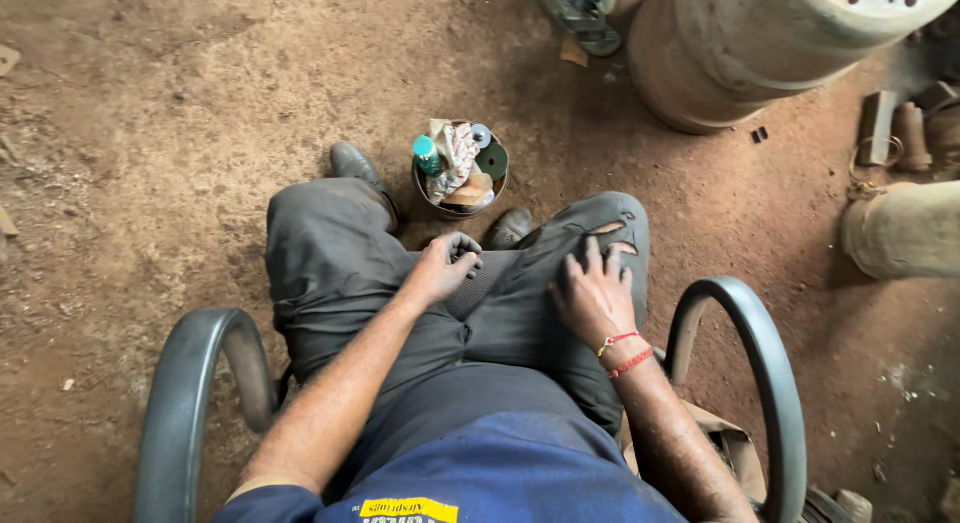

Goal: The person sorts through various items in a metal container, including sanding discs and small parts, by hand and places them back into the container.

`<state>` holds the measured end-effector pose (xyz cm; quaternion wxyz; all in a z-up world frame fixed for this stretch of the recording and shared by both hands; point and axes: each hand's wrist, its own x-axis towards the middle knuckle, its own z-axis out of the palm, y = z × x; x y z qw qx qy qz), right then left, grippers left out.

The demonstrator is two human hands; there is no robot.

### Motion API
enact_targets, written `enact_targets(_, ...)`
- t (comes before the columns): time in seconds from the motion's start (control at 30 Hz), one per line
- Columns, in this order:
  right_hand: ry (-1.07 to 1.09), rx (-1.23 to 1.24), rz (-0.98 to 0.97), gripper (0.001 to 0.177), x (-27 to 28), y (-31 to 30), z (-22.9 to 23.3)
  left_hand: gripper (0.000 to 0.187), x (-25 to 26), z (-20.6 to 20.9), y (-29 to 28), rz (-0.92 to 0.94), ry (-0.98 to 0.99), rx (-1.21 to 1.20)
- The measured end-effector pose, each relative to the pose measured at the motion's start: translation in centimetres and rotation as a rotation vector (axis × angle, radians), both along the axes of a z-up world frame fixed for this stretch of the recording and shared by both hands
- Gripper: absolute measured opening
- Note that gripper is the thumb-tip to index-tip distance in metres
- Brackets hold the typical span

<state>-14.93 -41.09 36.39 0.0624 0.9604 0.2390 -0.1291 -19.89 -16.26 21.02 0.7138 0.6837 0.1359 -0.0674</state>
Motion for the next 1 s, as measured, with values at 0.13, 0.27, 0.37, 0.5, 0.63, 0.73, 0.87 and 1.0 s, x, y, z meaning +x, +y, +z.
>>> enact_targets(0.13,0.081,0.072,0.162,0.048,-0.8,1.4,0.9,0.011,-0.2,0.0,0.4,0.019,0.003,-0.006)
enact_targets(0.27,0.096,0.263,0.209,0.032,-0.8,0.0,1.4,0.011,-0.2,0.0,0.4,0.019,-0.004,0.008)
enact_targets(0.37,-0.070,0.441,0.134,0.027,0.5,-2.0,1.6,0.012,-0.5,0.7,0.7,-0.002,0.005,0.073)
enact_targets(0.5,-0.220,0.512,-0.098,0.024,3.0,-4.5,1.6,0.014,-0.6,2.2,0.6,-0.026,0.031,0.105)
enact_targets(0.63,-0.132,0.565,-0.208,0.027,5.2,-5.0,1.1,0.015,-0.5,3.6,0.5,-0.041,0.039,0.118)
enact_targets(0.73,-0.201,0.536,-0.150,0.026,6.0,-3.5,0.7,0.015,-0.6,4.2,0.5,-0.042,0.055,0.147)
enact_targets(0.87,-0.283,0.310,-0.064,0.027,6.9,-0.2,-0.9,0.015,-0.8,4.7,0.5,-0.034,0.052,0.170)
enact_targets(1.0,-0.296,0.432,-0.098,0.017,7.7,-0.2,-2.3,0.016,-0.8,4.8,0.5,-0.025,0.053,0.162)
